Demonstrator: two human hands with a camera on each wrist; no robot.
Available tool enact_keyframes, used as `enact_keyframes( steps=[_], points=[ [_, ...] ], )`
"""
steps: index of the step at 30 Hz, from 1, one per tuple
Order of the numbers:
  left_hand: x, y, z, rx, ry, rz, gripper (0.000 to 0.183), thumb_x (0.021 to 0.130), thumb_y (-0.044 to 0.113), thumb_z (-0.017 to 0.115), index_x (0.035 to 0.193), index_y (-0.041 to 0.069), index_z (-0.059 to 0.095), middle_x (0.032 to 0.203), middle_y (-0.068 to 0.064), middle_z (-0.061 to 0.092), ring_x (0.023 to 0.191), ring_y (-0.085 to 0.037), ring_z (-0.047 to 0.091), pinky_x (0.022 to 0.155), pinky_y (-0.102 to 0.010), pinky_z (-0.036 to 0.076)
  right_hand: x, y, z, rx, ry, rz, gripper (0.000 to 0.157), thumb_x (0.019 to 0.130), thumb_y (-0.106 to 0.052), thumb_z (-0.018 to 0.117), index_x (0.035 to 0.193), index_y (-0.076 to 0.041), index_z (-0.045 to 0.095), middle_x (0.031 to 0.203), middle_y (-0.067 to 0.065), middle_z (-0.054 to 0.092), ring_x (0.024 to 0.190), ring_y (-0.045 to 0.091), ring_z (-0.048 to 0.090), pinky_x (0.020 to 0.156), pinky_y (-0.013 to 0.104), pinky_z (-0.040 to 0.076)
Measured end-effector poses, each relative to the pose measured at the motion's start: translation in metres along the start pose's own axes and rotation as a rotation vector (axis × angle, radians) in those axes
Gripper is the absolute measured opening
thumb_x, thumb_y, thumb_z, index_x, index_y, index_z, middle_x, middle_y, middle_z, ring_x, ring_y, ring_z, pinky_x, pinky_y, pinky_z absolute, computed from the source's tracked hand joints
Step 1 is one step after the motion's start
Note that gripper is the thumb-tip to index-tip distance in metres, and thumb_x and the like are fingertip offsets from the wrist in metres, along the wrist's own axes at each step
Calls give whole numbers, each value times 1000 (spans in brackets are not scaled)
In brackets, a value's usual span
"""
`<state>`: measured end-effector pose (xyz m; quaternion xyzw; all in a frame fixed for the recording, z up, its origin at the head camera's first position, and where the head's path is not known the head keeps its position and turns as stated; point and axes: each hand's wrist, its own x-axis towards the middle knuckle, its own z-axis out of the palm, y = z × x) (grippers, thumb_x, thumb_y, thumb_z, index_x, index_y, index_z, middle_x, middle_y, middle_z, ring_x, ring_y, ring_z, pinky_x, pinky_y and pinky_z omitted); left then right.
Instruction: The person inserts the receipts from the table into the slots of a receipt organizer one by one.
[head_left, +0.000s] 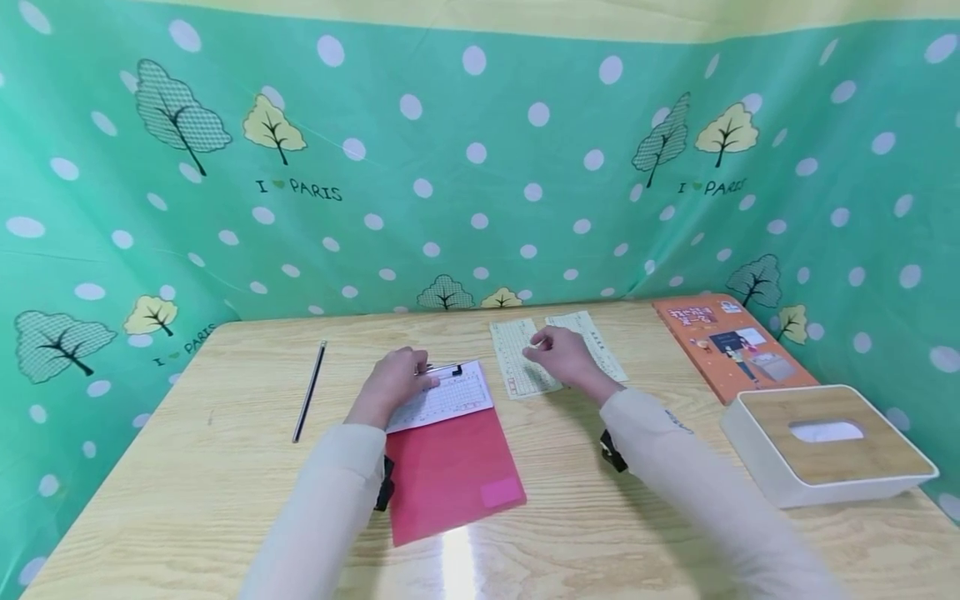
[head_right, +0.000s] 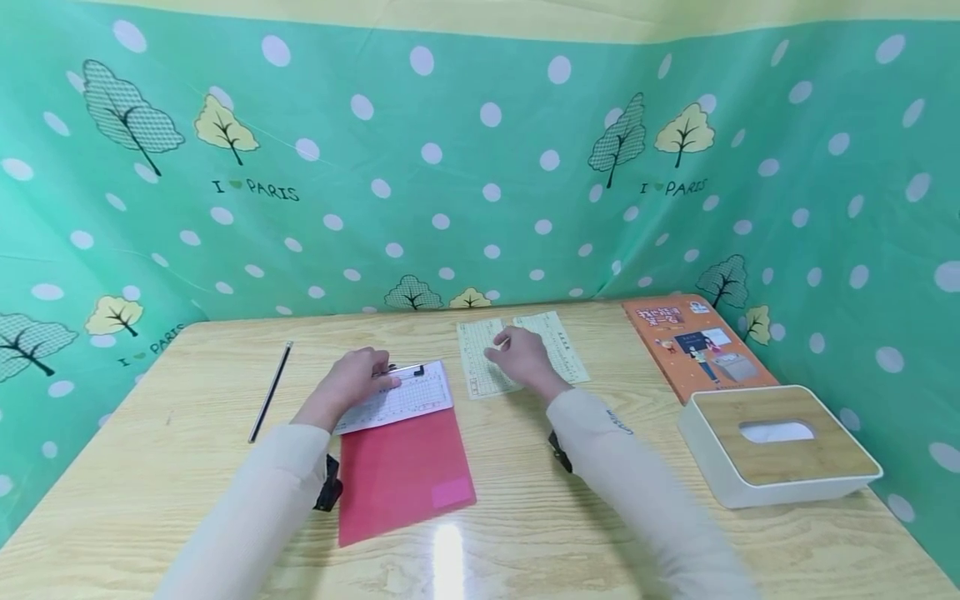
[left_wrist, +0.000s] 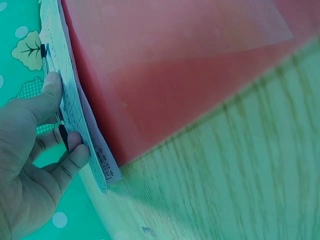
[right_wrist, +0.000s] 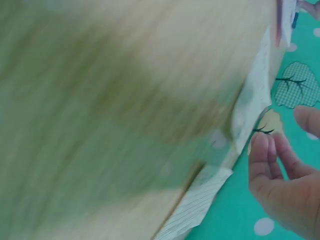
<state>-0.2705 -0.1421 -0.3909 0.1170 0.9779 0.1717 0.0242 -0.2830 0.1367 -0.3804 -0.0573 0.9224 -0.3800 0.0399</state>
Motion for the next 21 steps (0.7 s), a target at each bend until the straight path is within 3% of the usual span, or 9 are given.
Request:
enact_keyframes(
  steps=[4, 7, 10, 14, 21],
  points=[
    [0, 0, 0, 2, 1, 4, 21, 93, 23, 76, 90, 6, 64, 88, -11, 61, 79, -27, 53, 77, -41, 46, -7, 9, -7, -23, 21, 59, 36, 99, -25, 66, 122, 3, 63, 110, 15, 64, 84, 22, 57, 76, 36, 49],
    [0, -1, 0, 6, 3, 7, 21, 93, 23, 77, 90, 6, 64, 88, -11, 61, 78, -27, 53, 77, -42, 47, -11, 12, -8, -40, 19, 102, 36, 97, -28, 70, 115, 3, 63, 102, 13, 64, 74, 19, 58, 70, 34, 49],
    [0, -2, 0, 8, 5, 9, 21, 92, 23, 77, 90, 6, 65, 88, -11, 62, 79, -27, 54, 77, -43, 47, -13, 12, -6, -62, 7, 148, 34, 94, -31, 74, 84, -3, 59, 73, 2, 53, 57, 12, 45, 56, 27, 40],
    [0, -2, 0, 4, 6, 4, 21, 92, 23, 77, 91, 6, 65, 89, -11, 62, 79, -27, 54, 78, -43, 47, -13, 12, -1, -84, -29, 179, 57, 88, -32, 81, 59, -15, 35, 54, -6, 26, 49, 9, 25, 48, 23, 24],
    [0, -1, 0, -1, 3, 4, 21, 92, 23, 77, 90, 6, 64, 88, -11, 61, 79, -27, 53, 78, -42, 46, -11, 11, 4, -126, -20, 198, 58, 80, -29, 88, 63, -16, 34, 57, -5, 27, 51, 10, 27, 50, 24, 27]
  ],
)
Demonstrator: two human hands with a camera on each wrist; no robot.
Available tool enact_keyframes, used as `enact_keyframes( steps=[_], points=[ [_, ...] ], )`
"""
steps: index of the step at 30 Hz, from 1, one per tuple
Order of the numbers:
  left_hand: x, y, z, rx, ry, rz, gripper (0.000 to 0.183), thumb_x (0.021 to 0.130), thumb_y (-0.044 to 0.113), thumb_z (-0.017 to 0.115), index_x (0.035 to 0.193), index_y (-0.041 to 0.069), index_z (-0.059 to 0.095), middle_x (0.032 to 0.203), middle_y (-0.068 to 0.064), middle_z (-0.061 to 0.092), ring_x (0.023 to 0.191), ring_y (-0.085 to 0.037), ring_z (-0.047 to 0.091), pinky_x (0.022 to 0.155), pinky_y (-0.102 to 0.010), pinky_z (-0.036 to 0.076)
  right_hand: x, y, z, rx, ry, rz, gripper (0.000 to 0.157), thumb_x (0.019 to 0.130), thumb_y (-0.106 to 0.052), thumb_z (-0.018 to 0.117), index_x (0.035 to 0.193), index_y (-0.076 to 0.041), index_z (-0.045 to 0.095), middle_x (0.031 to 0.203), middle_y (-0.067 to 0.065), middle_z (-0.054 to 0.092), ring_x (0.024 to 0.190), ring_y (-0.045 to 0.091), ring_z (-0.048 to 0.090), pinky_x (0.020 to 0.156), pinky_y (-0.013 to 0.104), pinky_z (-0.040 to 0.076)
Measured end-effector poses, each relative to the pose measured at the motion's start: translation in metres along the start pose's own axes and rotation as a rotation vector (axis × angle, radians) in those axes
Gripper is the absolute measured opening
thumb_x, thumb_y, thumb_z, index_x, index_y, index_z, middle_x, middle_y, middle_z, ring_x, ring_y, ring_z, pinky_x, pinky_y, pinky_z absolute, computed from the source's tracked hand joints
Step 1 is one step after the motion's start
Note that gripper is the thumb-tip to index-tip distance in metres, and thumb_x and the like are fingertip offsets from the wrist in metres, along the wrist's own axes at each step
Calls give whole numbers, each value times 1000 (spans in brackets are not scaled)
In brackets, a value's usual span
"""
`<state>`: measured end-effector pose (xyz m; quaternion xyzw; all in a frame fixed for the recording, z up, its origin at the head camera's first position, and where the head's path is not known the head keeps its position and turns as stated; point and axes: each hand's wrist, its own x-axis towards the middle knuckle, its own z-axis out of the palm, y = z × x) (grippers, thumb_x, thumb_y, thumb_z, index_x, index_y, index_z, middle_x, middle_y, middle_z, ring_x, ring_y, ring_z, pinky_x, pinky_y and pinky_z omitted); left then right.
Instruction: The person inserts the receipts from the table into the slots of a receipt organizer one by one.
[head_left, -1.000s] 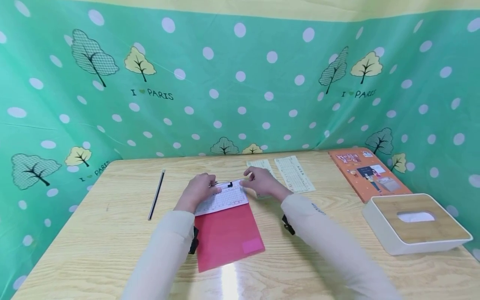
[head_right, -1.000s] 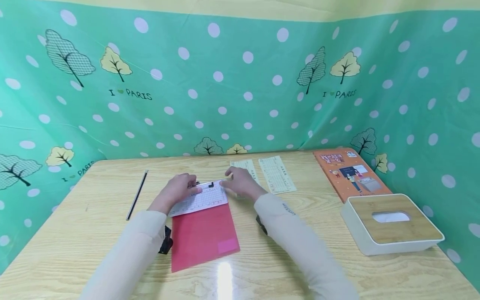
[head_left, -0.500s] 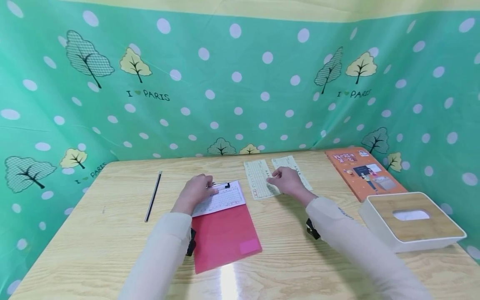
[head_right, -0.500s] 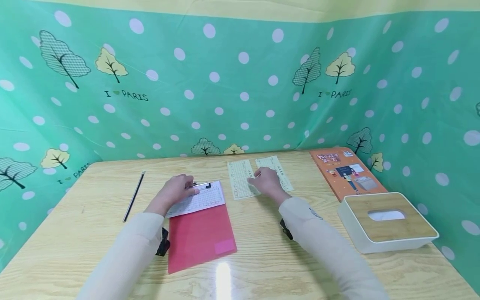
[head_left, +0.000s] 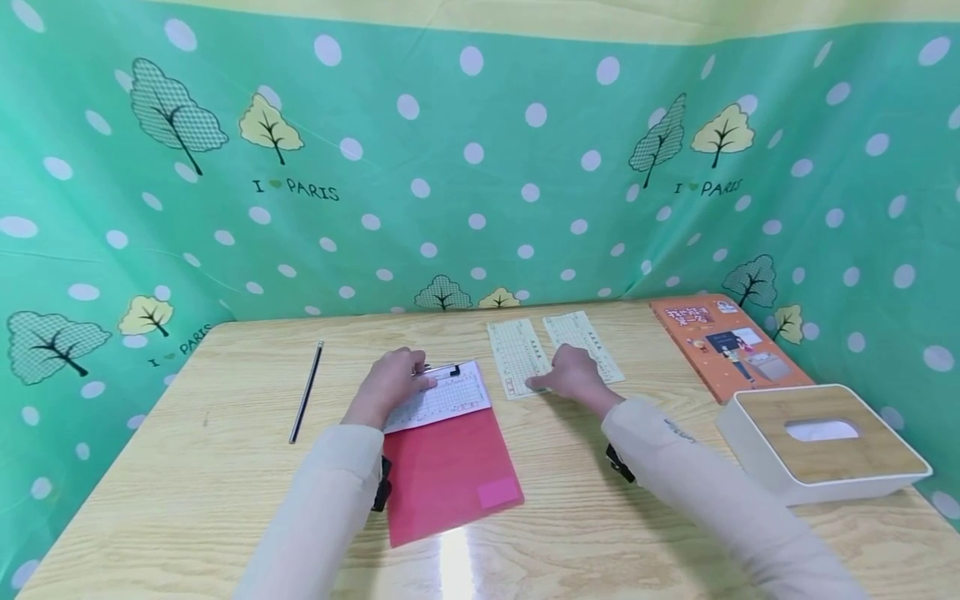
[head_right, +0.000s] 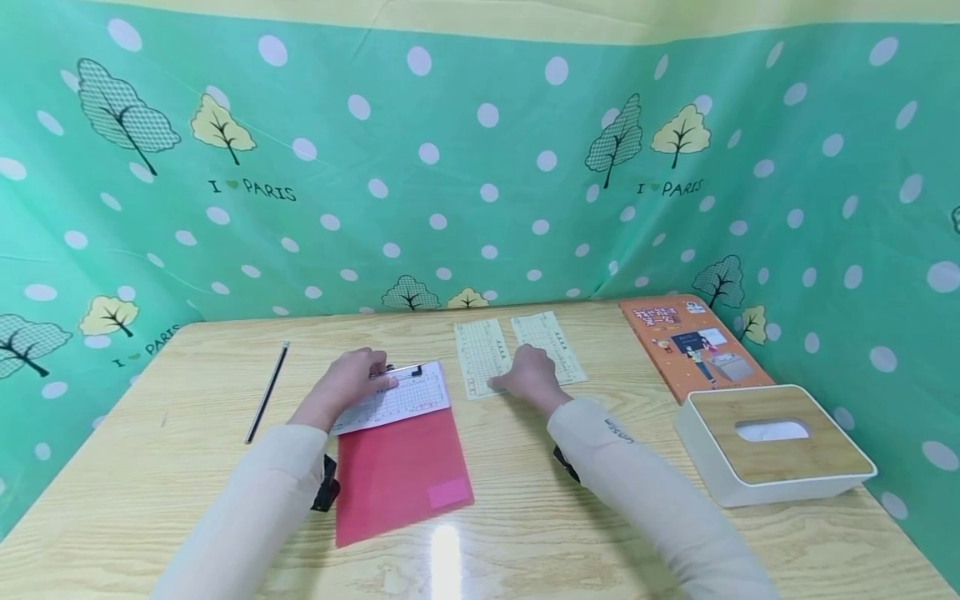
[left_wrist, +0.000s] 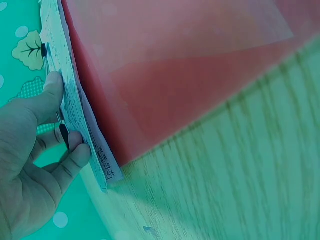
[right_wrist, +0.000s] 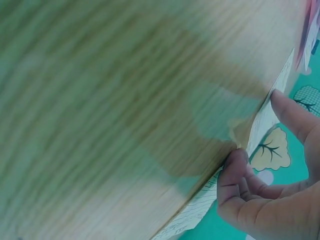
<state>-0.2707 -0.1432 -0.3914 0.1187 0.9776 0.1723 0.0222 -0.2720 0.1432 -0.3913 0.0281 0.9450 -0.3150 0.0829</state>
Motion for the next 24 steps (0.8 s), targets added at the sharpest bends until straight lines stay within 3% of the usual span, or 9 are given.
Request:
enact_keyframes(
  steps=[16, 18, 21, 24],
  points=[
    [0, 2, -1, 11, -2, 0, 22, 92, 23, 78, 90, 6, 64, 87, -10, 61, 79, -27, 53, 78, -42, 47, -1, 2, 2, -47, 16, -27, 54, 83, -29, 86, 64, -13, 37, 58, -4, 30, 53, 11, 30, 51, 25, 28],
    [0, 1, -1, 10, -3, -3, 22, 92, 23, 78, 89, 6, 64, 87, -10, 61, 79, -27, 53, 78, -42, 46, -2, 3, 1, -46, 28, -42, 46, 85, -27, 84, 70, -8, 44, 63, 0, 37, 58, 14, 35, 55, 27, 33],
    [0, 1, -1, 8, -5, -6, 22, 92, 23, 78, 90, 6, 64, 87, -10, 61, 80, -27, 53, 78, -42, 46, -4, 4, 0, -52, 54, -71, 32, 90, -22, 78, 93, 3, 58, 80, 9, 56, 71, 20, 49, 67, 33, 45],
    [0, 1, 0, 9, -5, -2, 21, 92, 23, 78, 91, 6, 64, 87, -10, 61, 80, -27, 53, 79, -42, 47, -4, 4, -3, -44, 72, -108, 35, 94, -18, 72, 117, 7, 62, 95, 14, 65, 79, 23, 56, 73, 36, 48]
  ],
)
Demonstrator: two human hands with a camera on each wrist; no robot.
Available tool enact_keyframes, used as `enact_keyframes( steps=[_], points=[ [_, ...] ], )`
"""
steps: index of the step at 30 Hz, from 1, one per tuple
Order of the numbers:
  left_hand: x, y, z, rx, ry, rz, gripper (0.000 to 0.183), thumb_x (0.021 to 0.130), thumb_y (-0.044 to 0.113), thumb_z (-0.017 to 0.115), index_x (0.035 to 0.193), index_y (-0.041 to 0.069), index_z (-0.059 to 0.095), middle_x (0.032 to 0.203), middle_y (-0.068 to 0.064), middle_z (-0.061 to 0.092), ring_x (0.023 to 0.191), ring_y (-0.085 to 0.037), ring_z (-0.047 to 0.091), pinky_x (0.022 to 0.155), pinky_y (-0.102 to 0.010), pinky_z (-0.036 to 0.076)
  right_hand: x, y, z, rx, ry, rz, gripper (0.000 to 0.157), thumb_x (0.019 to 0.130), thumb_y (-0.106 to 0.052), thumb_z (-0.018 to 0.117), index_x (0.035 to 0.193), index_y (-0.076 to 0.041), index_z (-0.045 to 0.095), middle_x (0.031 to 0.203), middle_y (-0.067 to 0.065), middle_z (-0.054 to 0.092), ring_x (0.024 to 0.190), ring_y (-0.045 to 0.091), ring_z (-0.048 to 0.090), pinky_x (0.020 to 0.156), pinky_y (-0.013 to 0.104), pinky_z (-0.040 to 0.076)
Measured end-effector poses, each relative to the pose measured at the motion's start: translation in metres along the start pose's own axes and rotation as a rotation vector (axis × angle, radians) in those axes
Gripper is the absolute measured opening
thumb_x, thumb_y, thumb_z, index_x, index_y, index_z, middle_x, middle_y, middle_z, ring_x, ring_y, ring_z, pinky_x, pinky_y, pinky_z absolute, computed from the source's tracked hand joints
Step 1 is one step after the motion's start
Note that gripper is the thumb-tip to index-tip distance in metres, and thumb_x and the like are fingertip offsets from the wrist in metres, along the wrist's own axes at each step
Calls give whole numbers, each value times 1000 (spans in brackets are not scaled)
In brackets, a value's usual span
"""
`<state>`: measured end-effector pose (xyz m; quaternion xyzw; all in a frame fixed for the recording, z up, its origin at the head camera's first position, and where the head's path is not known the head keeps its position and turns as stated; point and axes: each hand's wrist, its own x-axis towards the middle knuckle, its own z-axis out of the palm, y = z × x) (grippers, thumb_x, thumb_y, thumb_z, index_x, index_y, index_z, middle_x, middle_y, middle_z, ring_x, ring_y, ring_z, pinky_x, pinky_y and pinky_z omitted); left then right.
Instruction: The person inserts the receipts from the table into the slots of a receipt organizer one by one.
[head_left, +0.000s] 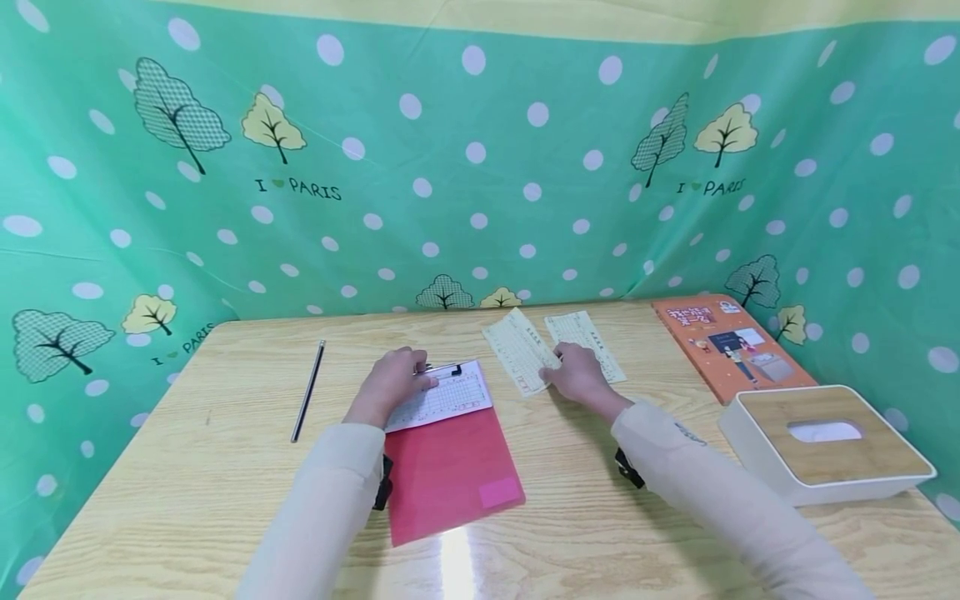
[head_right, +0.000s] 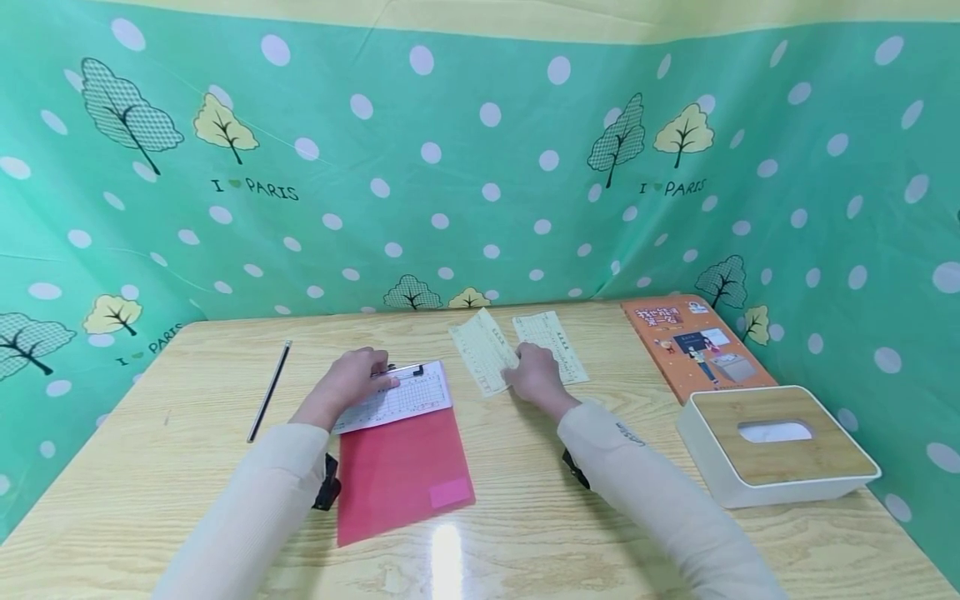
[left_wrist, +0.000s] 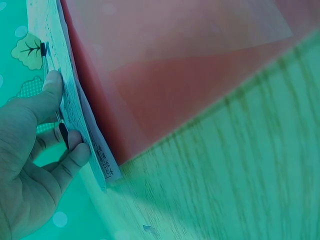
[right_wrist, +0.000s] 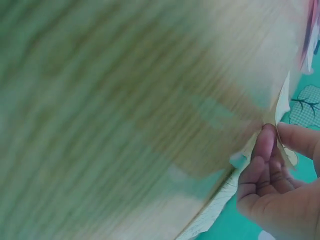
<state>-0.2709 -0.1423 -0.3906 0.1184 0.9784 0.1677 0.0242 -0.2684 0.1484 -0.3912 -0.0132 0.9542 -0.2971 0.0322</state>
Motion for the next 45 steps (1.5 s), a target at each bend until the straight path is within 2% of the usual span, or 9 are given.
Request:
enact_keyframes(
  steps=[3, 7, 13, 19, 24, 31, 36, 40, 45],
  points=[
    [0, -1, 1, 2, 2, 5, 21, 92, 23, 78, 91, 6, 65, 87, -10, 61, 80, -27, 54, 79, -42, 47, 2, 0, -4, 56, 8, -34, 30, 97, -15, 68, 120, 4, 64, 86, 12, 65, 68, 19, 54, 60, 31, 46],
    [0, -1, 0, 2, 3, 7, 21, 92, 23, 78, 91, 6, 65, 88, -10, 61, 80, -27, 54, 79, -42, 47, 3, 0, -10, 142, 44, -108, 15, 100, -15, 65, 104, -1, 67, 68, 5, 55, 53, 13, 44, 48, 25, 36],
    [0, -2, 1, 3, 5, 19, 22, 92, 24, 78, 89, 7, 64, 85, -9, 60, 78, -26, 53, 78, -42, 47, 3, -4, -23, 217, 141, -201, 30, 102, -23, 63, 78, -7, 56, 69, 3, 51, 63, 17, 44, 57, 30, 38],
    [1, -2, 0, -1, 9, 22, 22, 92, 24, 77, 88, 7, 64, 84, -9, 59, 78, -26, 53, 78, -42, 47, -3, -12, -37, 295, 144, -295, 35, 103, -29, 63, 77, -7, 55, 71, 10, 57, 65, 21, 49, 61, 32, 41],
    [1, -3, 1, -4, 11, 27, 21, 92, 23, 77, 89, 7, 64, 84, -8, 59, 78, -26, 53, 77, -42, 46, -8, -16, -42, 398, 50, -358, 40, 102, -29, 64, 71, -9, 49, 66, 9, 52, 61, 18, 44, 59, 30, 38],
    [-2, -3, -1, -4, 38, 39, 12, 93, 4, 68, 105, 3, 70, 98, -16, 66, 90, -32, 62, 85, -47, 51, -9, -18, -37, 446, -226, -451, 43, 102, -23, 64, 69, -12, 39, 62, -2, 36, 60, 14, 32, 58, 27, 31],
    [-2, -2, -2, 13, 20, 66, 10, 95, 8, 70, 88, 6, 63, 87, -12, 63, 78, -27, 56, 75, -42, 49, -7, -22, -25, 399, -397, -457, 39, 101, -24, 64, 71, -12, 44, 63, -2, 37, 58, 13, 31, 56, 26, 29],
    [-1, -1, -1, 9, -3, 43, 21, 94, 22, 75, 85, 9, 61, 82, -8, 60, 76, -25, 53, 73, -40, 46, -7, -31, -12, 366, -440, -451, 42, 101, -22, 65, 68, -13, 40, 60, -3, 33, 57, 13, 28, 55, 25, 27],
    [1, -2, -1, 24, -10, 34, 22, 94, 25, 76, 86, 9, 62, 82, -8, 60, 77, -25, 54, 76, -41, 46, -5, -42, 6, 299, -387, -400, 45, 100, -20, 67, 67, -14, 38, 60, -3, 31, 58, 12, 29, 58, 26, 29]
  ],
)
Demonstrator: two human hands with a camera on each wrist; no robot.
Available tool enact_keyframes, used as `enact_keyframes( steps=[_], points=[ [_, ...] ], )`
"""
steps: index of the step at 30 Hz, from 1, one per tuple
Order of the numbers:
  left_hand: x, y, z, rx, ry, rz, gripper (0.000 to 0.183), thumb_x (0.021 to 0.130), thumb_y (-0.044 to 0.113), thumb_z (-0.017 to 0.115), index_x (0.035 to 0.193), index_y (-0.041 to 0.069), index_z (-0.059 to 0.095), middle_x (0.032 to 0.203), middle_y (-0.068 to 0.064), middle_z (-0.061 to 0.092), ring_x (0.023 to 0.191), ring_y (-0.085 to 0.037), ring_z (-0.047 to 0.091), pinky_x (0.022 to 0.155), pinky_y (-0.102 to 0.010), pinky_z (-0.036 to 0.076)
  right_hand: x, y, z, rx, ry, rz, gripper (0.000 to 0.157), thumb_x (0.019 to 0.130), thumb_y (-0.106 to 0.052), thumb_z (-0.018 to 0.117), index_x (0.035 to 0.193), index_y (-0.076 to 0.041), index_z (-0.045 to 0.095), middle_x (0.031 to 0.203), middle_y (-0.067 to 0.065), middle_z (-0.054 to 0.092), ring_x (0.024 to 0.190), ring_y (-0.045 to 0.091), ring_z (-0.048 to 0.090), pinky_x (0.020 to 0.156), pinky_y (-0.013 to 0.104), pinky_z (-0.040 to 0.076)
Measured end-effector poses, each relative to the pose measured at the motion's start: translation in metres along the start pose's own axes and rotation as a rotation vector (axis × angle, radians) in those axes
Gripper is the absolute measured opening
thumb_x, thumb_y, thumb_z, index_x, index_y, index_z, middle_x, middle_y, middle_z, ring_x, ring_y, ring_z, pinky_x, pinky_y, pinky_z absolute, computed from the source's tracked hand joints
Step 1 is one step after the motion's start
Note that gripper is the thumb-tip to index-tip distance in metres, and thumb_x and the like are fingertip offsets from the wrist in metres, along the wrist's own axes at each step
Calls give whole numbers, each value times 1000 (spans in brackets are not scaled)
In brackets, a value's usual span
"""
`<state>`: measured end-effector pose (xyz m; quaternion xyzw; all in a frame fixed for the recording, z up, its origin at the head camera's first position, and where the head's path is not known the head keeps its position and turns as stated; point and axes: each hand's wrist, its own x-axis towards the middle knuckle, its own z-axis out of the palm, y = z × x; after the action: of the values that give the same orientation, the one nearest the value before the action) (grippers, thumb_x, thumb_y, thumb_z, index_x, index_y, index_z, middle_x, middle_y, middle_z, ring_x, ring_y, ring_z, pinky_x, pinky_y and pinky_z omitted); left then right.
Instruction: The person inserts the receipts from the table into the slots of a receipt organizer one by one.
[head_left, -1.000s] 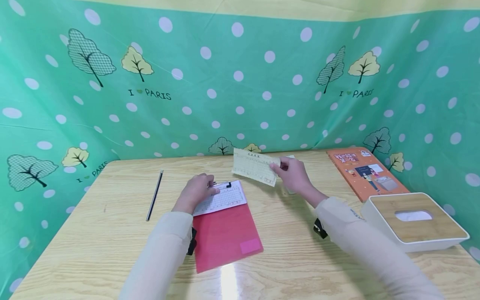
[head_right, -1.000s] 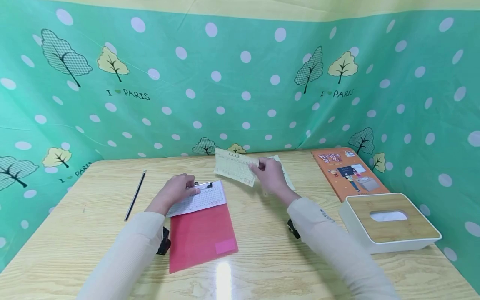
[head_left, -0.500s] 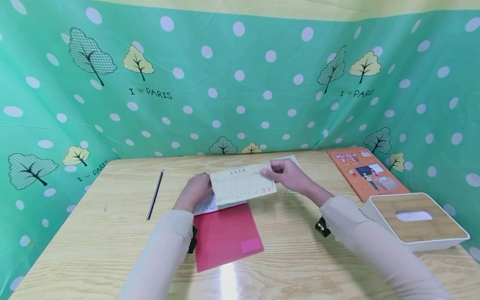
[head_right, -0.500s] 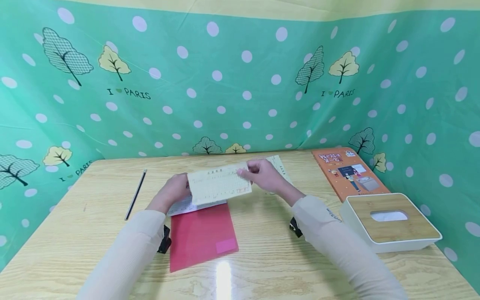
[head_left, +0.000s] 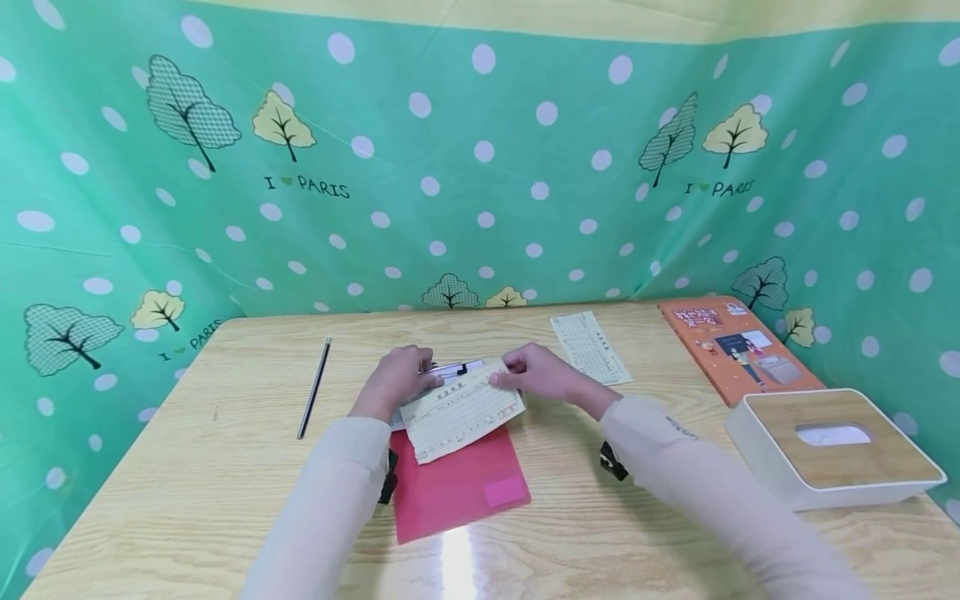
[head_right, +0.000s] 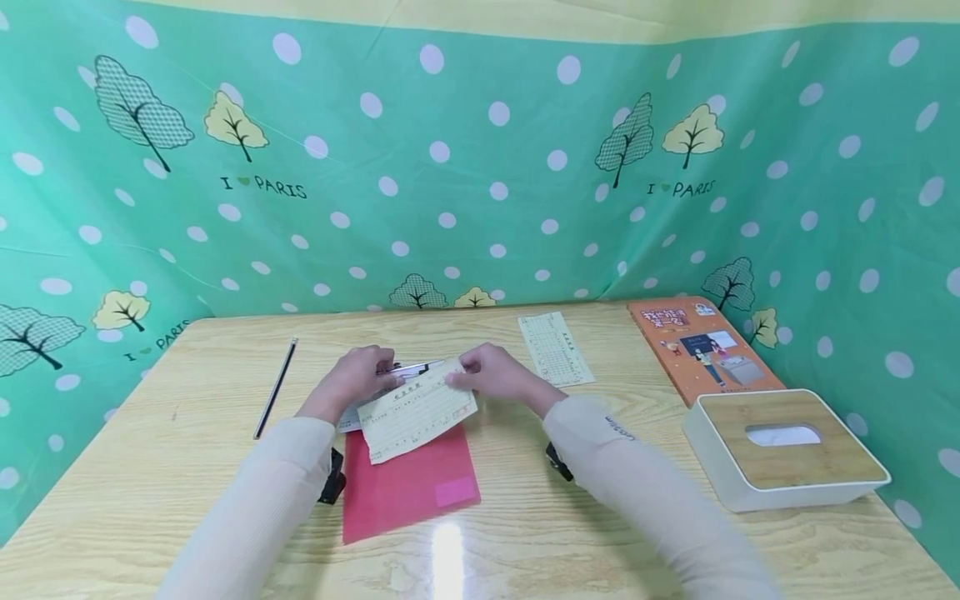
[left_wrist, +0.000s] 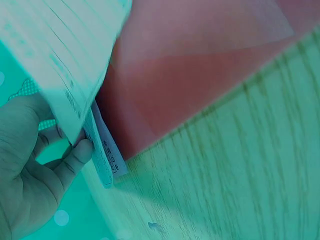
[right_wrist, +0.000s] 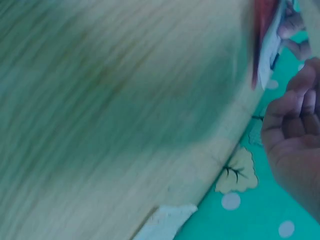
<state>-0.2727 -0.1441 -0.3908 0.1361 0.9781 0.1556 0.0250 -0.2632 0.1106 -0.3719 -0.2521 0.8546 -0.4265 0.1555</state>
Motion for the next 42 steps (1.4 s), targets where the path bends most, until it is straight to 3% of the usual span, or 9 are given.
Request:
enact_keyframes(
  steps=[9, 13, 19, 25, 34, 42],
  points=[
    [0, -3, 0, -18, 7, 9, 25, 93, 26, 77, 83, 10, 61, 79, -7, 58, 76, -24, 52, 74, -39, 45, 17, 3, 22, -151, 93, 83, 25, 98, -22, 69, 78, -10, 60, 64, -2, 44, 60, 12, 40, 58, 26, 35],
    [0, -3, 0, -12, 13, 27, 26, 93, 26, 77, 82, 10, 60, 79, -7, 59, 75, -24, 52, 73, -40, 46, 19, -1, 26, -170, 110, 116, 22, 96, -21, 71, 80, -9, 63, 66, -2, 46, 63, 12, 41, 59, 26, 35],
    [0, -3, -1, -16, 10, 28, 24, 92, 24, 77, 83, 9, 60, 80, -8, 59, 76, -25, 53, 75, -41, 47, 24, -6, 33, -169, 141, 205, 36, 92, -20, 77, 68, -11, 53, 61, -3, 41, 57, 11, 39, 54, 24, 34],
    [0, -2, -2, -23, -1, 19, 23, 93, 24, 77, 84, 9, 61, 81, -7, 60, 77, -25, 53, 77, -42, 47, 32, -11, 39, -173, 147, 220, 47, 92, -19, 77, 61, -14, 42, 56, -3, 34, 52, 10, 35, 51, 24, 31],
    [-1, -1, -1, -33, 11, 23, 22, 93, 23, 76, 84, 9, 62, 80, -6, 60, 76, -24, 54, 77, -41, 48, 36, -16, 45, -190, 167, 283, 45, 91, -17, 77, 60, -13, 44, 56, -3, 37, 52, 10, 37, 50, 23, 30],
    [0, -2, 0, -45, 3, 16, 22, 93, 24, 76, 84, 9, 62, 80, -5, 60, 76, -23, 53, 77, -40, 47, 40, -21, 45, -230, 133, 329, 51, 86, -24, 84, 62, -12, 40, 56, -2, 31, 51, 12, 32, 49, 26, 27]
  ],
)
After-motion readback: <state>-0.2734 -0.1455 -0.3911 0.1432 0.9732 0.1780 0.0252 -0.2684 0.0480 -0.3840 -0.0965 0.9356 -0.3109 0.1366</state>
